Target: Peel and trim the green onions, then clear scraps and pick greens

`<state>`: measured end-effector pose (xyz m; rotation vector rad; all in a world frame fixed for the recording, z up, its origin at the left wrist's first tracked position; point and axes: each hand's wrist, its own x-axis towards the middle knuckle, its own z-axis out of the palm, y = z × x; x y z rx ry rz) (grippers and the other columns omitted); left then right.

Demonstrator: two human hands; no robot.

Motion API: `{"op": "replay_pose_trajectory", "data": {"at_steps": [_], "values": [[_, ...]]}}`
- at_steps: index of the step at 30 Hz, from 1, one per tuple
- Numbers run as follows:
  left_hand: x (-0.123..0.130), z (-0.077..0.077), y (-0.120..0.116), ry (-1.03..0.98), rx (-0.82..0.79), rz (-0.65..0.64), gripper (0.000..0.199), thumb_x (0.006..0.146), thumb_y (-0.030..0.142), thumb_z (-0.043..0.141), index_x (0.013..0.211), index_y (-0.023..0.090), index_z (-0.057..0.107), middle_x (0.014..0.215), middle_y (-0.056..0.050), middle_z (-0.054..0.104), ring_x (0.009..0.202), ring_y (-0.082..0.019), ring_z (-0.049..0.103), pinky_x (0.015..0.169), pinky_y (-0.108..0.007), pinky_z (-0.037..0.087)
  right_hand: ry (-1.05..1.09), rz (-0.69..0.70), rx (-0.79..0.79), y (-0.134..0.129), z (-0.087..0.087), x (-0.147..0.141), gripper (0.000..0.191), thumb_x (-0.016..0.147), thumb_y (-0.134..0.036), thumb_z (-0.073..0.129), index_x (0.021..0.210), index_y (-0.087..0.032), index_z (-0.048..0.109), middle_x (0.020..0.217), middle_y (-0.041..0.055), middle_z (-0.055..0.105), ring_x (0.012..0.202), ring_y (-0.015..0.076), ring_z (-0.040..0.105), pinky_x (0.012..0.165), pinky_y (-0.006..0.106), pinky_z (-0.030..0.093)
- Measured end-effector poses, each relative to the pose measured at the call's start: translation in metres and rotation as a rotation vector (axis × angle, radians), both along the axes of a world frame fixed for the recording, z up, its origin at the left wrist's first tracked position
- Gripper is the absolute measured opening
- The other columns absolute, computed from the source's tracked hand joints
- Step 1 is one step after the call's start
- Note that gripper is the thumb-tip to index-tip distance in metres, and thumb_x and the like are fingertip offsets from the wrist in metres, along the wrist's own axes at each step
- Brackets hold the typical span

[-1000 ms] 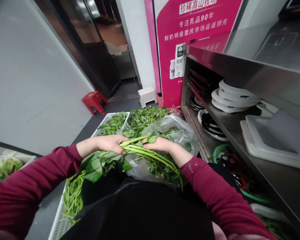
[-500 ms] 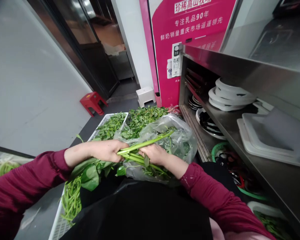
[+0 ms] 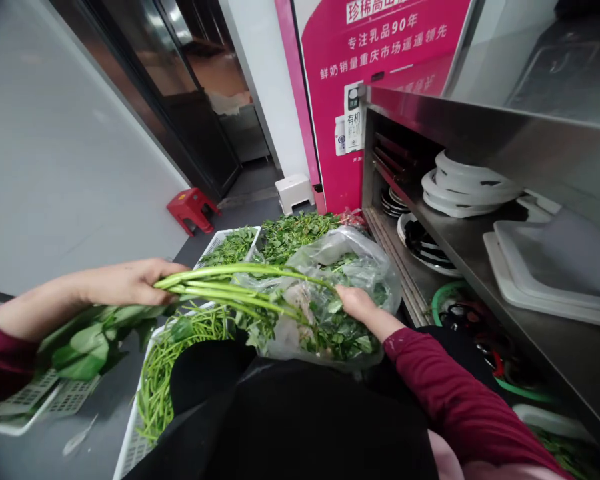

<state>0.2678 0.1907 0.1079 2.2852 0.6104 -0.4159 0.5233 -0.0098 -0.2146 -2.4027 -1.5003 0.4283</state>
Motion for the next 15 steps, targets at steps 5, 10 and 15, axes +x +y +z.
{"op": "replay_pose_trajectory", "data": {"at_steps": [5,10,15], "values": [[-0.001,0.001,0.018,0.028,-0.142,0.073,0.031,0.058,0.028,0.063,0.085,0.013,0.064,0.069,-0.002,0.061,0.060,-0.012,0.052,0.054,-0.020,0.040,0.096,0.128,-0.098,0.012,-0.005,-0.017,0.056,0.063,-0.022,0.064,0.118,-0.012,0.054,0.124,0.0171,0.052,0.112,0.0271,0.049,0.092,0.033,0.037],[0.007,-0.029,0.027,-0.058,-0.305,0.221,0.028,0.060,0.029,0.064,0.085,0.015,0.059,0.065,0.001,0.058,0.055,-0.011,0.052,0.052,-0.022,0.043,0.153,-0.248,0.368,-0.013,0.043,-0.033,0.051,0.070,-0.012,0.046,0.120,-0.017,0.055,0.121,0.0110,0.055,0.110,0.0231,0.050,0.094,0.033,0.037],[0.018,-0.064,0.015,-0.129,-0.400,0.253,0.026,0.059,0.028,0.066,0.080,0.014,0.058,0.065,0.001,0.057,0.055,-0.010,0.050,0.053,-0.021,0.042,0.427,-0.273,0.697,-0.013,0.098,-0.052,0.033,0.081,-0.034,0.043,0.102,-0.018,0.063,0.098,0.0077,0.064,0.091,0.0209,0.057,0.087,0.035,0.042]]}}
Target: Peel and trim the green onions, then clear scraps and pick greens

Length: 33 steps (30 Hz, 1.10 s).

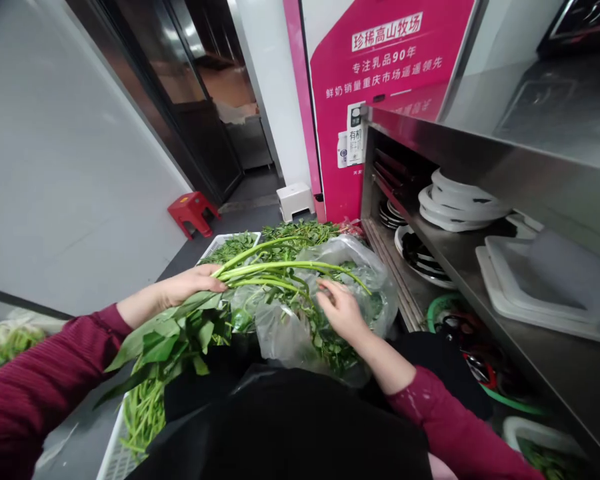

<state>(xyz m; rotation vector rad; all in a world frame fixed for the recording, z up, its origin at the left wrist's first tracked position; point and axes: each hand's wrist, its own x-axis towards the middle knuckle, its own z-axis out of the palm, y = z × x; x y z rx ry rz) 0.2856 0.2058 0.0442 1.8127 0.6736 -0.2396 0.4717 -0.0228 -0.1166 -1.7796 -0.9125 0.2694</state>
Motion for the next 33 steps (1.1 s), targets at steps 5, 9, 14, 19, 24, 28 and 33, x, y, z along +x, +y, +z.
{"op": "replay_pose_trajectory", "data": {"at_steps": [5,9,14,19,24,28,33], "values": [[0.019,-0.017,-0.033,-0.051,-0.005,-0.067,0.022,0.058,0.027,0.065,0.075,0.014,0.058,0.068,0.001,0.058,0.059,-0.010,0.050,0.056,-0.021,0.041,0.067,0.160,-0.047,0.053,0.018,-0.009,0.049,0.090,-0.049,0.028,0.089,-0.016,0.065,0.087,0.0075,0.065,0.084,0.0204,0.058,0.082,0.033,0.043],[0.014,-0.005,-0.036,-0.061,0.001,-0.090,0.021,0.060,0.024,0.064,0.078,0.014,0.058,0.065,0.003,0.057,0.059,-0.009,0.050,0.057,-0.020,0.042,-0.274,-0.038,-0.367,0.055,-0.014,0.018,0.040,0.091,-0.037,0.033,0.082,-0.014,0.064,0.090,0.0150,0.064,0.091,0.0231,0.057,0.085,0.033,0.040],[-0.007,0.014,-0.014,-0.052,-0.074,0.086,0.023,0.062,0.024,0.065,0.081,0.014,0.058,0.063,0.002,0.058,0.053,-0.009,0.051,0.051,-0.020,0.043,-0.215,0.026,-0.804,0.019,-0.064,0.037,0.024,0.085,-0.027,0.046,0.088,-0.015,0.066,0.092,0.0166,0.065,0.089,0.0250,0.059,0.075,0.034,0.043],[-0.004,0.002,-0.015,-0.104,-0.088,0.212,0.018,0.061,0.021,0.065,0.076,0.014,0.058,0.062,0.001,0.059,0.053,-0.009,0.053,0.051,-0.020,0.044,-0.337,0.008,-0.469,-0.001,-0.029,0.003,0.030,0.082,-0.032,0.049,0.105,-0.019,0.064,0.114,0.0120,0.060,0.108,0.0264,0.051,0.091,0.037,0.038],[0.009,-0.018,-0.031,-0.136,-0.120,0.221,0.021,0.060,0.025,0.066,0.074,0.013,0.056,0.063,0.000,0.058,0.053,-0.009,0.051,0.053,-0.022,0.043,0.233,0.135,-0.301,0.008,0.001,-0.014,0.052,0.073,-0.053,0.056,0.111,-0.018,0.062,0.111,0.0103,0.063,0.101,0.0248,0.058,0.090,0.035,0.042],[0.016,-0.030,-0.049,-0.148,-0.102,0.139,0.024,0.058,0.026,0.066,0.075,0.013,0.055,0.064,0.001,0.056,0.056,-0.010,0.049,0.056,-0.022,0.040,0.508,0.125,0.018,0.039,-0.010,-0.008,0.067,0.071,-0.051,0.060,0.126,-0.014,0.047,0.121,0.0124,0.057,0.107,0.0222,0.056,0.093,0.036,0.041],[0.019,-0.032,-0.067,-0.158,0.061,-0.007,0.023,0.062,0.029,0.060,0.077,0.014,0.054,0.067,0.002,0.051,0.064,-0.011,0.046,0.061,-0.023,0.037,0.215,-0.071,-0.186,0.059,-0.027,0.001,0.044,0.083,-0.034,0.046,0.122,-0.015,0.050,0.114,0.0155,0.060,0.111,0.0254,0.053,0.095,0.039,0.038]]}}
